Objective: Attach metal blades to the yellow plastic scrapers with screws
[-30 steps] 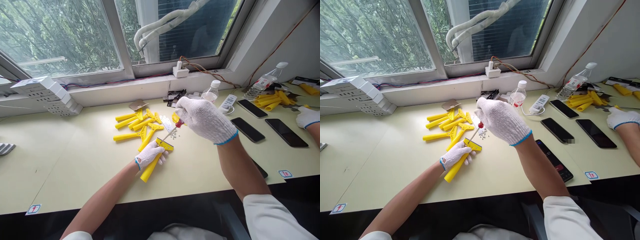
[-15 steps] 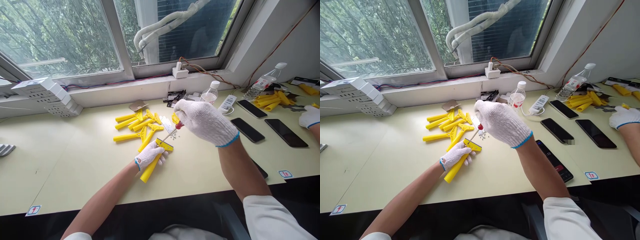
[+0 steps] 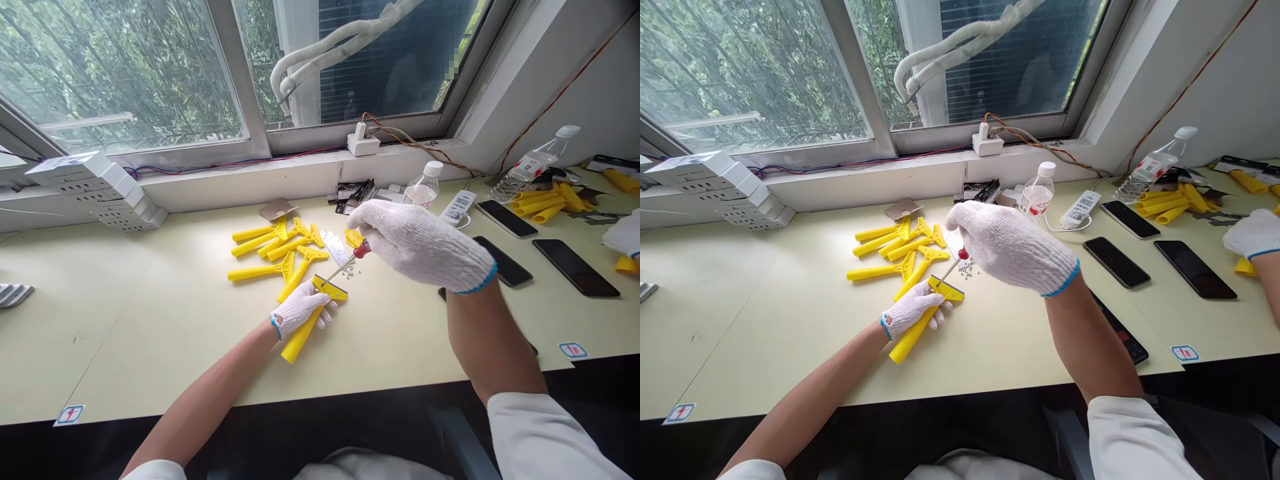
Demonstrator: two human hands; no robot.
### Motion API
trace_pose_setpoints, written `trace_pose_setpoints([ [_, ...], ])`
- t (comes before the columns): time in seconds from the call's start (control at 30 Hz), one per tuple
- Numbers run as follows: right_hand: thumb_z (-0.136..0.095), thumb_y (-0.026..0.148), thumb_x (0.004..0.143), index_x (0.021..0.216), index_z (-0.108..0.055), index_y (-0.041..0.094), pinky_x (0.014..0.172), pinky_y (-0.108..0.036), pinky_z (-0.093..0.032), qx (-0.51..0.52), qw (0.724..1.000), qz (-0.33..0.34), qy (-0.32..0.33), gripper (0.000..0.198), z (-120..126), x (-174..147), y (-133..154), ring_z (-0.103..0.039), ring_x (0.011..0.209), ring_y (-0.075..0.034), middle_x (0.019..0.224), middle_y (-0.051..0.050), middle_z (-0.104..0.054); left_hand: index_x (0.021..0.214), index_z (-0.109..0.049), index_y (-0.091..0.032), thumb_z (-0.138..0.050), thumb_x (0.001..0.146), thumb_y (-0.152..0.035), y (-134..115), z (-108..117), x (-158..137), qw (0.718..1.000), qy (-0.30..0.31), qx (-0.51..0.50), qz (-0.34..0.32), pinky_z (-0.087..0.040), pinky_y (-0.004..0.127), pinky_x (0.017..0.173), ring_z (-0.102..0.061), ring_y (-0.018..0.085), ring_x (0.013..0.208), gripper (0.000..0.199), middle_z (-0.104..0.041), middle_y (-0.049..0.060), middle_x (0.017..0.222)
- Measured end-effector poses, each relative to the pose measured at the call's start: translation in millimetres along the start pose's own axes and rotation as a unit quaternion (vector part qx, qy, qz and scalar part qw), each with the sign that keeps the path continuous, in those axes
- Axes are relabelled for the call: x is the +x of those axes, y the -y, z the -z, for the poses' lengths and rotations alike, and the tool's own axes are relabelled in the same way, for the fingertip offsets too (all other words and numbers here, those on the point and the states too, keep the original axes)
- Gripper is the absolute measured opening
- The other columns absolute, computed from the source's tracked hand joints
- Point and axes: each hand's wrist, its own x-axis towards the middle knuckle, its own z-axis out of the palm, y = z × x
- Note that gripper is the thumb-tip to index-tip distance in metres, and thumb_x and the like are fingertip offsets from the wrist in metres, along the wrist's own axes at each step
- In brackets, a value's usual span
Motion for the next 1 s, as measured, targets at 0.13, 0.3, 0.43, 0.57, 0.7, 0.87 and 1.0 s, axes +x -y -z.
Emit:
trace_pose_setpoints([
  [0.13,-0.087,0.016,0.095,0.096,-0.074,0.023,0.084,-0.034,-0.060,-0.037,0.999,0.014,0.007,0.014,6,1,6,-0.070,0.092,-0.019,0.100,-0.003,-0.077,0.115,-0.069,-0.015,-0.074,0.097,-0.032,3,1,2,1.000,0.007,0.020,-0.009,-0.066,0.030,0.059,-0.077,0.017,0.067,0.025,-0.082,0.017,0.116],
  [0.3,-0.071,0.037,0.112,0.112,-0.072,0.015,0.080,-0.036,-0.058,-0.072,0.996,-0.016,-0.046,0.021,-7,-5,7,-0.072,0.096,-0.022,0.101,-0.009,-0.076,0.108,-0.071,-0.014,-0.072,0.100,-0.035,6,6,3,0.999,0.009,0.031,0.002,-0.065,0.031,0.061,-0.075,0.017,0.063,0.022,-0.082,0.015,0.097],
  [0.43,-0.054,0.038,0.119,0.110,-0.072,0.016,0.075,-0.039,-0.058,-0.077,0.996,-0.020,-0.047,0.029,-12,-10,5,-0.072,0.092,-0.024,0.096,-0.010,-0.073,0.106,-0.072,-0.014,-0.072,0.101,-0.035,5,7,2,1.000,0.009,0.028,0.005,-0.064,0.029,0.062,-0.075,0.017,0.063,0.022,-0.082,0.016,0.094],
  [0.57,-0.071,0.030,0.106,0.103,-0.075,0.027,0.081,-0.041,-0.062,-0.052,0.998,0.024,0.006,0.006,4,-10,10,-0.073,0.095,-0.025,0.108,-0.008,-0.077,0.111,-0.070,-0.015,-0.074,0.098,-0.034,3,4,1,1.000,0.001,0.014,-0.006,-0.064,0.029,0.061,-0.075,0.016,0.066,0.022,-0.083,0.018,0.110],
  [0.7,-0.072,0.021,0.096,0.103,-0.076,0.030,0.078,-0.040,-0.061,-0.023,0.998,0.049,0.044,0.012,10,-7,17,-0.072,0.090,-0.024,0.106,-0.005,-0.078,0.109,-0.067,-0.016,-0.074,0.099,-0.034,5,4,1,1.000,0.002,0.021,-0.014,-0.066,0.031,0.062,-0.077,0.017,0.069,0.021,-0.082,0.018,0.117],
  [0.87,-0.058,0.024,0.102,0.098,-0.068,0.020,0.080,-0.039,-0.054,-0.090,0.982,-0.035,-0.164,0.011,-31,-1,18,-0.068,0.084,-0.024,0.092,-0.009,-0.073,0.105,-0.065,-0.017,-0.074,0.099,-0.035,6,5,2,1.000,-0.006,0.026,-0.006,-0.066,0.032,0.063,-0.077,0.017,0.068,0.021,-0.082,0.018,0.114],
  [1.0,-0.050,0.038,0.114,0.096,-0.065,0.019,0.075,-0.035,-0.049,-0.174,0.965,-0.092,-0.176,0.030,-47,1,16,-0.066,0.078,-0.024,0.084,-0.009,-0.068,0.102,-0.067,-0.015,-0.074,0.098,-0.033,1,2,1,1.000,-0.007,0.013,0.006,-0.064,0.031,0.060,-0.076,0.017,0.066,0.020,-0.081,0.018,0.106],
])
